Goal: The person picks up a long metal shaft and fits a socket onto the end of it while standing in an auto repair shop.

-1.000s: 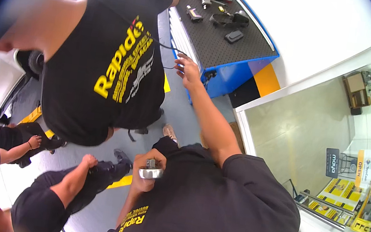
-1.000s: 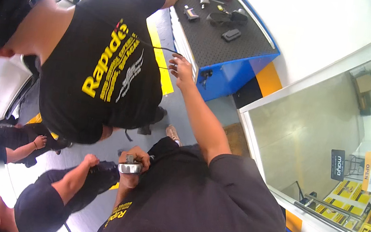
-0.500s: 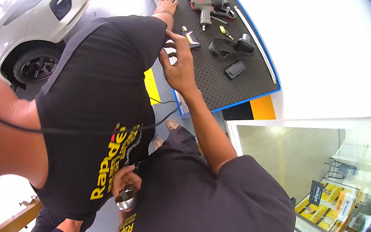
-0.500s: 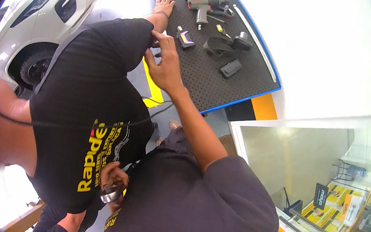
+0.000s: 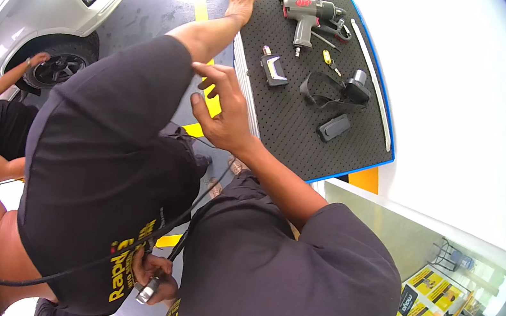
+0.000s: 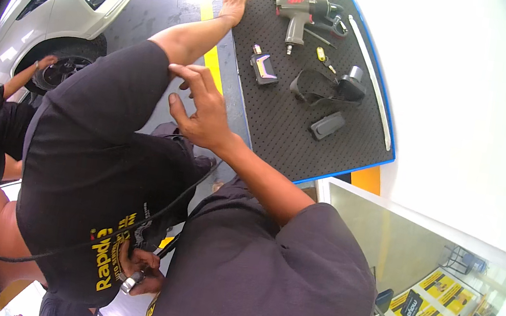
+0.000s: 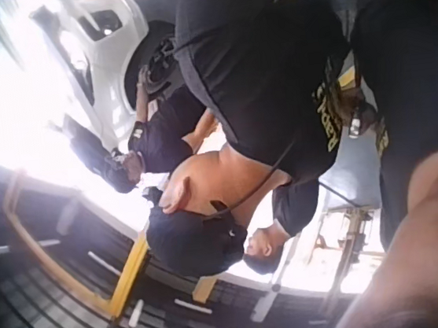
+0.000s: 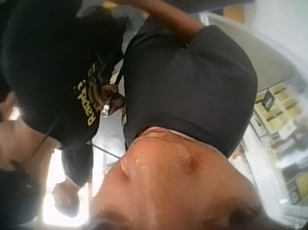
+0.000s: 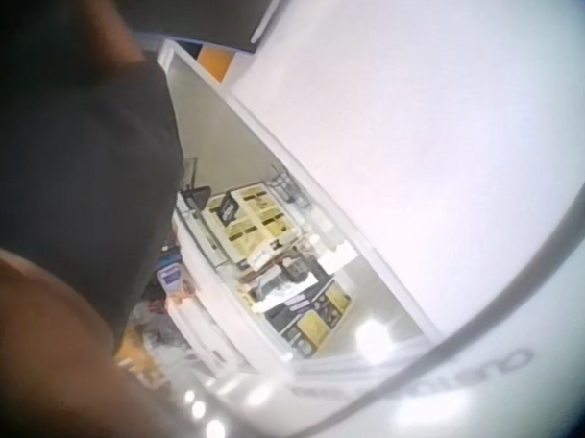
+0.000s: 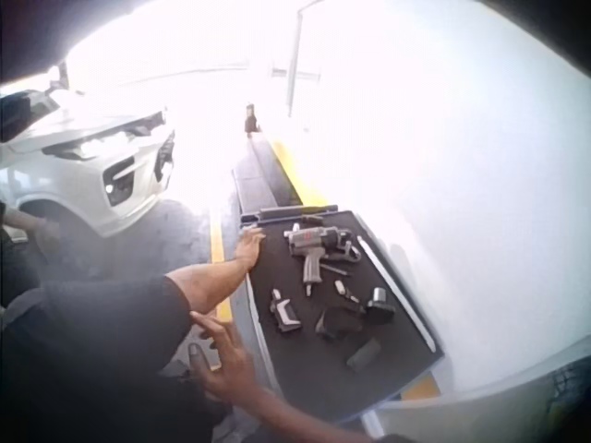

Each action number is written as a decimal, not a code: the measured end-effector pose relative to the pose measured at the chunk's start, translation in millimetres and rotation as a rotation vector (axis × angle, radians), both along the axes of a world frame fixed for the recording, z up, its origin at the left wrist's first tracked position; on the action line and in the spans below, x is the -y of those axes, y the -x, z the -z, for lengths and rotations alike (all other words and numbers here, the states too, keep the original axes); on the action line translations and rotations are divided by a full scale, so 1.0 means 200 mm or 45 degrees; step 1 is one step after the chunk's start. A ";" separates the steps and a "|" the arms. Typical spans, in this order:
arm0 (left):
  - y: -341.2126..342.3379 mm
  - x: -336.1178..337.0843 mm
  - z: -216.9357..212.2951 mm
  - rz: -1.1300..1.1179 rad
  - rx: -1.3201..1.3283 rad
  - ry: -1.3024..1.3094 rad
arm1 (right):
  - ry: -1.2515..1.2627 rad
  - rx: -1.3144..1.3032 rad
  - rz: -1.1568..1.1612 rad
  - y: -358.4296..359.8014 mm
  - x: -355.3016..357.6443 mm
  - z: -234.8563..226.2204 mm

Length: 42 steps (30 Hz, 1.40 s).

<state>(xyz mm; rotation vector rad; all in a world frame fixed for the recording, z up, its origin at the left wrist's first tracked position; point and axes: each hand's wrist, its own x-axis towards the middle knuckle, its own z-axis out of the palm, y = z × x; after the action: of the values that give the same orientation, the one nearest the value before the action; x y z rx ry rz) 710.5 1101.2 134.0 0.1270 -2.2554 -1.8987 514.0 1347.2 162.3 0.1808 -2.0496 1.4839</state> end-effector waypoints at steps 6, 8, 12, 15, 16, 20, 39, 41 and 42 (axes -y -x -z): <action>-0.42 0.05 -0.23 -0.534 -0.088 -0.111 | 1.144 0.946 -0.308 0.12 0.43 0.45; -0.40 0.06 -0.21 -0.450 -0.079 -0.125 | 1.661 1.364 -0.015 0.10 0.44 0.74; -0.38 0.05 -0.18 -0.208 -0.053 -0.112 | 1.972 1.425 0.405 0.04 0.42 1.03; -0.40 0.06 -0.20 -0.102 -0.012 -0.007 | 1.979 1.221 0.538 0.04 0.44 1.09; -0.44 0.08 -0.19 -0.070 -0.021 0.016 | 2.037 1.245 0.499 0.04 0.44 1.14; -0.34 0.20 -0.16 0.113 -0.072 -0.017 | 2.250 0.966 0.607 0.08 0.25 1.16; -0.29 0.85 -0.06 0.431 -0.044 -0.300 | 2.106 0.432 0.651 -0.01 0.32 1.07; -0.24 0.84 -0.08 0.433 -0.024 -0.289 | 2.124 0.376 0.555 0.04 0.36 1.04; -0.22 0.85 -0.06 0.446 -0.033 -0.271 | 2.134 0.384 0.607 0.06 0.38 1.04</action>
<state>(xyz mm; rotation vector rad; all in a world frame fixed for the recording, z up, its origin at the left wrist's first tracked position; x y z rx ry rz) 753.9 931.9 146.7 -0.2807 -2.1649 -2.2953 502.2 1271.3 -44.9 -1.1132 -0.3621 2.3546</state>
